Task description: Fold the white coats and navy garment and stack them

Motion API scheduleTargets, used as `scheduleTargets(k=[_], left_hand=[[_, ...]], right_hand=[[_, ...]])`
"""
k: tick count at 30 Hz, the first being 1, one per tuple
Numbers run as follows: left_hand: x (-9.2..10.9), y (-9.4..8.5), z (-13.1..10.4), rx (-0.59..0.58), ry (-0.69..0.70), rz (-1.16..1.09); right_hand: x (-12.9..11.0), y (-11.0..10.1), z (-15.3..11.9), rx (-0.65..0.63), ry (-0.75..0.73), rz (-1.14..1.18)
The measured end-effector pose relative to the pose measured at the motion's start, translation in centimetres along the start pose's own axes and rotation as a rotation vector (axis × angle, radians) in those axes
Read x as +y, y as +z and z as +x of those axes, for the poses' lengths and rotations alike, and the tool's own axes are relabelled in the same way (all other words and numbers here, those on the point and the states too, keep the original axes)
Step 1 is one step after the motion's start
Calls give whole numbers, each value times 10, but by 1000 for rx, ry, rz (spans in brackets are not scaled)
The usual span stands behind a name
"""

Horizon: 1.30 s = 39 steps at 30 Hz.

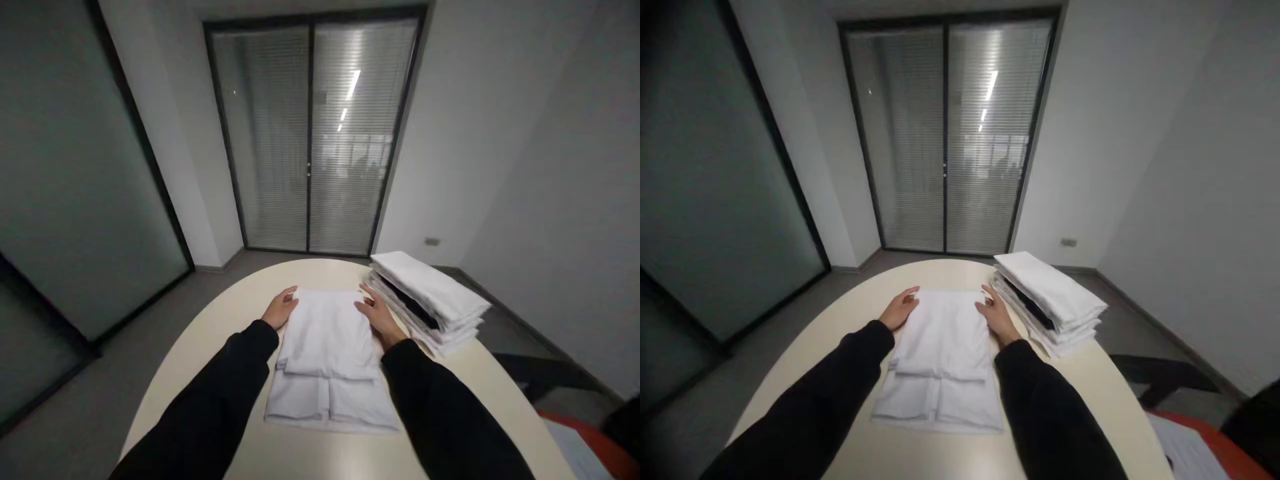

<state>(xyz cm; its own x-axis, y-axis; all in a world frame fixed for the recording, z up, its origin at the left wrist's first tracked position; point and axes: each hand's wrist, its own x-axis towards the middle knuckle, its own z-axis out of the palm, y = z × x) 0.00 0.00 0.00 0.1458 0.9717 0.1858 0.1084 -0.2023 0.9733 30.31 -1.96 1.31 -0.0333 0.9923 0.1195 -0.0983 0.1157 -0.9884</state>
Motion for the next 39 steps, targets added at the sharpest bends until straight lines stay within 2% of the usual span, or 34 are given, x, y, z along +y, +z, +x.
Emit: scheduleTargets(k=[3, 5, 8, 11, 14, 18, 27, 33, 39], left_hand=[[-1, 1, -1, 15, 31, -70], [-1, 2, -1, 9, 0, -203], [4, 3, -1, 29, -109, -460], [12, 5, -2, 77, -192, -564], [14, 5, -3, 40, -270, -518], [8, 4, -3, -15, -353, -410], [-5, 6, -3, -14, -316, -310], [-10, 5, 0, 5, -284, -225], [-11, 2, 1, -6, -278, -176]], right_hand=[[-4, -1, -4, -25, -16, -33], [-8, 0, -7, -46, 14, -22], [-16, 2, -11, -100, 131, 38], [-23, 6, -16, -201, 254, 127], [-26, 9, -19, -213, 319, 161], [-24, 11, -19, -171, 319, 132], [-15, -2, -21, -150, 284, 79], [-17, 3, -21, -48, 238, -81], [-15, -2, -22, -156, 232, -19]])
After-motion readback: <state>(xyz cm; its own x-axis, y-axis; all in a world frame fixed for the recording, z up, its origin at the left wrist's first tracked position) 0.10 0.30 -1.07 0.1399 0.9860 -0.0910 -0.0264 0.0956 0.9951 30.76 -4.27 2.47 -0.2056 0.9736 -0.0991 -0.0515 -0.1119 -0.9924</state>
